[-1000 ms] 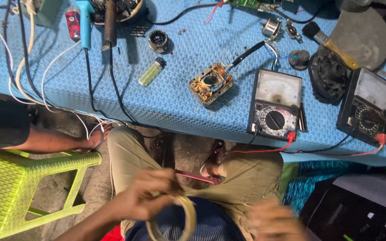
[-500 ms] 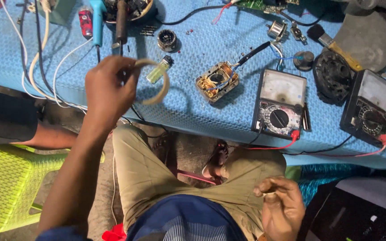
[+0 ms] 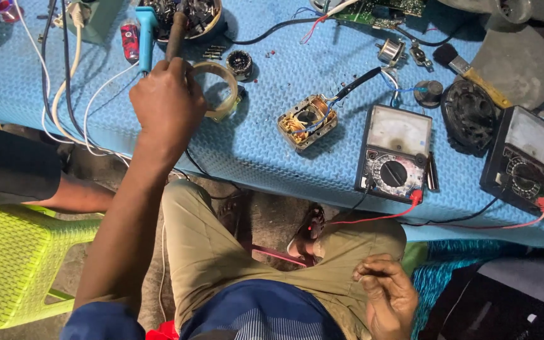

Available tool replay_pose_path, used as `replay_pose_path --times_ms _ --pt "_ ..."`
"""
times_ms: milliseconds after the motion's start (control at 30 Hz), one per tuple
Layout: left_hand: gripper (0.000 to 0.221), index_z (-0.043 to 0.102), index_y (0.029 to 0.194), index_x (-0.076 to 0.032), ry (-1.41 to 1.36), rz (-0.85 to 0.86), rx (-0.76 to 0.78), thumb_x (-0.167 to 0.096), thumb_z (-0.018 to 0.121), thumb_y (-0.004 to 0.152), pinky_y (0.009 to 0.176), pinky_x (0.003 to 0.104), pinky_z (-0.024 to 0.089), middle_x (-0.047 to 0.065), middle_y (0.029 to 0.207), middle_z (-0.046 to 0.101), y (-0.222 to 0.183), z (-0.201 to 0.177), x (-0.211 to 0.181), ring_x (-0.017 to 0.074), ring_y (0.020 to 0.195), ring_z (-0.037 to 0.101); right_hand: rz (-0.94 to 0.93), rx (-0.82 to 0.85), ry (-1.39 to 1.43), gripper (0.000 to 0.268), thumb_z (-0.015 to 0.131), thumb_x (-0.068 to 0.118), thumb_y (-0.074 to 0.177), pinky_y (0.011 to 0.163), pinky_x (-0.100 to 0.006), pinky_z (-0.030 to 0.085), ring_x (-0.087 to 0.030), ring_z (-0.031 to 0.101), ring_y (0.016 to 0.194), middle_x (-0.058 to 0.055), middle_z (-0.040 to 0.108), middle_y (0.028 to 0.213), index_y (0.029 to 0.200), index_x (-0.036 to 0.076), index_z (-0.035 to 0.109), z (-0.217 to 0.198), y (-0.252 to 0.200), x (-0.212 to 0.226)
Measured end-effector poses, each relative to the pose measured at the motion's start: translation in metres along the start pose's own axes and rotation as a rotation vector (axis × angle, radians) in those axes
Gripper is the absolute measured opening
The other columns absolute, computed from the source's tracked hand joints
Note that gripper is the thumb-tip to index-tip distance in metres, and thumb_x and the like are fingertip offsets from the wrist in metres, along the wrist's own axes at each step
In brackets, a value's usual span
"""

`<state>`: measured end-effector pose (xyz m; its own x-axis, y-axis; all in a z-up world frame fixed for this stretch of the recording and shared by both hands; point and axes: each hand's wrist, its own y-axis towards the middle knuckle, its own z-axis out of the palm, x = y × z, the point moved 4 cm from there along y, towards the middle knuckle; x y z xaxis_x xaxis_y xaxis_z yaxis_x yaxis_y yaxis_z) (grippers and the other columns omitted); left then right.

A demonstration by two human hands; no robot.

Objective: Testing and repairing a small electronic circuit board using a multimeter and applying tape.

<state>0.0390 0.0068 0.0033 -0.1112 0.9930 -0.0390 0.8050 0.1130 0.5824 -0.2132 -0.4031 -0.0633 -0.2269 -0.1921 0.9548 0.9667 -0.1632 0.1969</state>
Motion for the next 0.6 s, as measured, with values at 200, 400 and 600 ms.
replay_pose_path --times_ms 200,400,600 --pt "0.008 0.069 0.088 -0.016 0.182 -0.014 0.054 -0.022 0.064 0.085 0.042 0.048 0.049 0.007 0.076 0.074 0.008 0.007 -0.002 0.0357 0.052 0.068 0.069 0.024 -0.068 0.007 0.065 0.003 0.094 0.072 -0.026 0.053 -0.021 0.064 0.079 -0.015 0.061 0.092 0.097 -0.003 0.067 0.014 0.001 0.007" --pt "0.095 0.032 0.16 -0.031 0.218 -0.086 -0.017 -0.053 0.089 0.087 0.043 0.043 0.047 0.003 0.097 0.066 0.007 0.0 -0.011 0.0255 0.065 0.07 0.125 0.045 -0.114 0.003 0.065 -0.001 0.091 0.072 -0.026 0.054 -0.021 0.064 0.079 -0.015 0.062 0.093 0.094 -0.002 0.067 0.016 -0.003 0.0" --pt "0.02 0.063 0.104 -0.018 -0.122 0.271 0.053 -0.036 0.07 0.102 0.046 0.051 0.047 0.005 0.092 0.061 -0.031 -0.035 -0.057 0.0313 0.083 0.069 0.058 0.054 -0.213 0.005 0.064 -0.004 0.088 0.067 -0.024 0.047 -0.021 0.062 0.082 -0.013 0.062 0.087 0.09 0.0 0.066 0.029 0.006 0.023"
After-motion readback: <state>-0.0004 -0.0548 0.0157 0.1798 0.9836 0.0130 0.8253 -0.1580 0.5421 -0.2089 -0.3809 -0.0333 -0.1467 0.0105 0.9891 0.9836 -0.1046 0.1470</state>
